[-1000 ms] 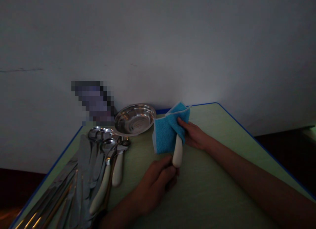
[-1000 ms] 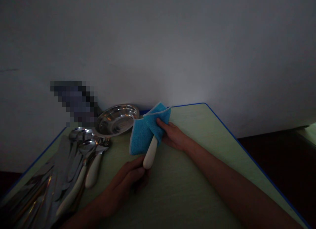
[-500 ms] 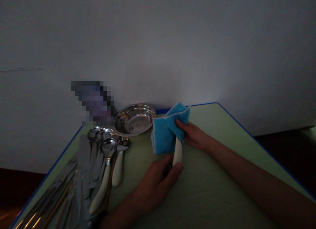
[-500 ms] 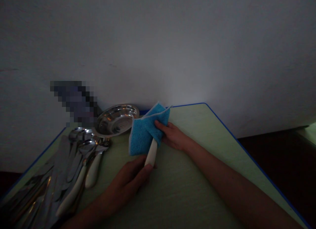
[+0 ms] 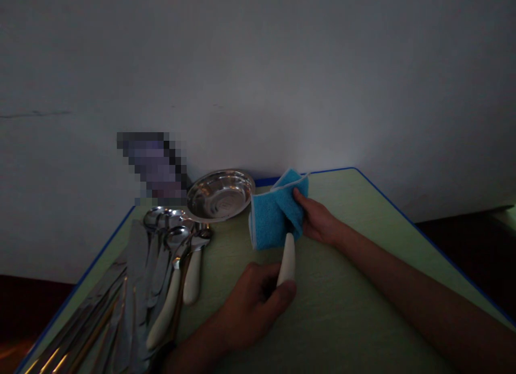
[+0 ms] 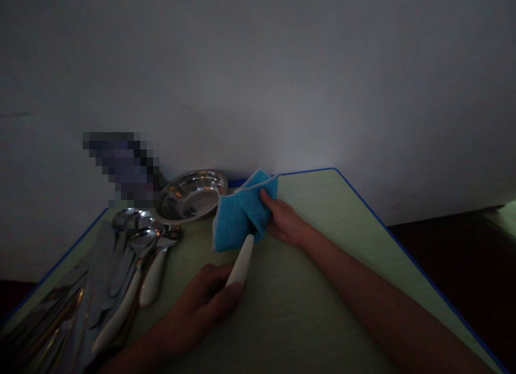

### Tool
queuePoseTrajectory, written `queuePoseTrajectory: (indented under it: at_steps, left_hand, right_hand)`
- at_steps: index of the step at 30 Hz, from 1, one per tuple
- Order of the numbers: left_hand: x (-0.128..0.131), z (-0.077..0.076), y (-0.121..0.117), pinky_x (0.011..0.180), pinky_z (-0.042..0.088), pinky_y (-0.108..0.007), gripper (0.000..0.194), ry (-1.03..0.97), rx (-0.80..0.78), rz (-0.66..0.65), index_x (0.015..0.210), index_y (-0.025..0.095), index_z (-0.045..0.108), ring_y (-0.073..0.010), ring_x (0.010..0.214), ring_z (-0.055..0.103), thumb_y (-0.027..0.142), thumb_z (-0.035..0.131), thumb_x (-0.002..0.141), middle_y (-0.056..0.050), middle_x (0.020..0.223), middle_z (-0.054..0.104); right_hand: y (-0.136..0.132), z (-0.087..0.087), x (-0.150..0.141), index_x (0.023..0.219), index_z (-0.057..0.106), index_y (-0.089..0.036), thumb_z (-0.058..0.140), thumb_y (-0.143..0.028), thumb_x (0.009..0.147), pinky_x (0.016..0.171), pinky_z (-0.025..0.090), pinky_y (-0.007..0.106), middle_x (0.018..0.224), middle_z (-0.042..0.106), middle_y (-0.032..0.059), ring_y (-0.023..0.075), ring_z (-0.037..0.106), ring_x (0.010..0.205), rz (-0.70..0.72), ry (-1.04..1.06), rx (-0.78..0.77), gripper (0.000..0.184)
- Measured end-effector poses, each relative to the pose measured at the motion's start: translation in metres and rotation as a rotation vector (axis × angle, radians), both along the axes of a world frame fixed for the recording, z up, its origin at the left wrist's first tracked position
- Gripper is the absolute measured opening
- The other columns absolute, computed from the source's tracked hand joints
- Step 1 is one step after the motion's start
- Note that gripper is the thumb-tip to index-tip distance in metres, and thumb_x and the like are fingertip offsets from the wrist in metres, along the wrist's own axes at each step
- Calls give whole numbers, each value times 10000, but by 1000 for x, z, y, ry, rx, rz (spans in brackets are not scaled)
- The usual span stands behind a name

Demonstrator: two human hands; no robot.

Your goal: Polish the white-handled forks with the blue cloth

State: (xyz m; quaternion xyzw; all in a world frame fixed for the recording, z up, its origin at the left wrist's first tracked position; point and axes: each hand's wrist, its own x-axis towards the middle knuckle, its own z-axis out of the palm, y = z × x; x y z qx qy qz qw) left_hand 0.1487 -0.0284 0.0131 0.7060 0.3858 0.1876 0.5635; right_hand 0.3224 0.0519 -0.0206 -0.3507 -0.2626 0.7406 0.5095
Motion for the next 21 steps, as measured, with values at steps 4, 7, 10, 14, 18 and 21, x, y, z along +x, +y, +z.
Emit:
queuePoseTrajectory:
  at_steps: [4, 7, 10, 14, 18, 21]
  left_hand:
    - [2, -4, -2, 512, 342, -215, 214, -95, -8, 139, 837, 158, 576, -121, 591, 451, 356, 497, 819, 4, 671, 517]
    - [3, -12, -3, 429, 296, -201, 316, -250, -132, 262, 869, 163, 534, -90, 469, 355, 443, 387, 871, 44, 565, 426]
    - [5, -16, -4, 386, 278, -183, 360, -376, -218, 390, 886, 180, 490, -77, 442, 342, 508, 342, 871, 53, 574, 411]
    - [6, -14, -1, 349, 295, -166, 292, -435, -188, 577, 1045, 245, 393, -74, 391, 380, 483, 366, 877, 71, 578, 451]
    - [6, -10, 1, 327, 295, -168, 329, -473, -193, 563, 1061, 252, 375, -87, 394, 438, 520, 316, 879, 56, 612, 492]
    - [6, -10, 0, 376, 316, -175, 301, -443, -176, 476, 1021, 252, 397, -95, 470, 467, 501, 404, 853, 58, 634, 479]
  right_hand:
    - [-2, -2, 0, 912, 632, -169, 637, -353, 744, 875, 479, 336, 832, 704, 39, 168, 644, 853, 57, -30, 98, 249]
    - [-4, -3, 1, 938, 635, -155, 668, -273, 716, 883, 474, 346, 901, 702, 43, 162, 644, 841, 127, -64, 164, 253]
    - [-5, -2, 4, 962, 632, -154, 678, -225, 698, 891, 469, 360, 939, 698, 45, 169, 643, 863, 156, -64, 178, 278]
    - [-4, -4, 6, 999, 625, -158, 688, -171, 670, 904, 461, 375, 991, 687, 57, 178, 638, 897, 185, -51, 205, 335]
    - [-4, -7, 3, 1006, 628, -179, 688, -173, 672, 910, 456, 372, 1019, 680, 49, 180, 633, 918, 150, -45, 225, 340]
    - [-3, -9, 1, 1016, 625, -192, 678, -214, 694, 914, 453, 367, 1043, 671, 44, 180, 623, 950, 110, -54, 272, 327]
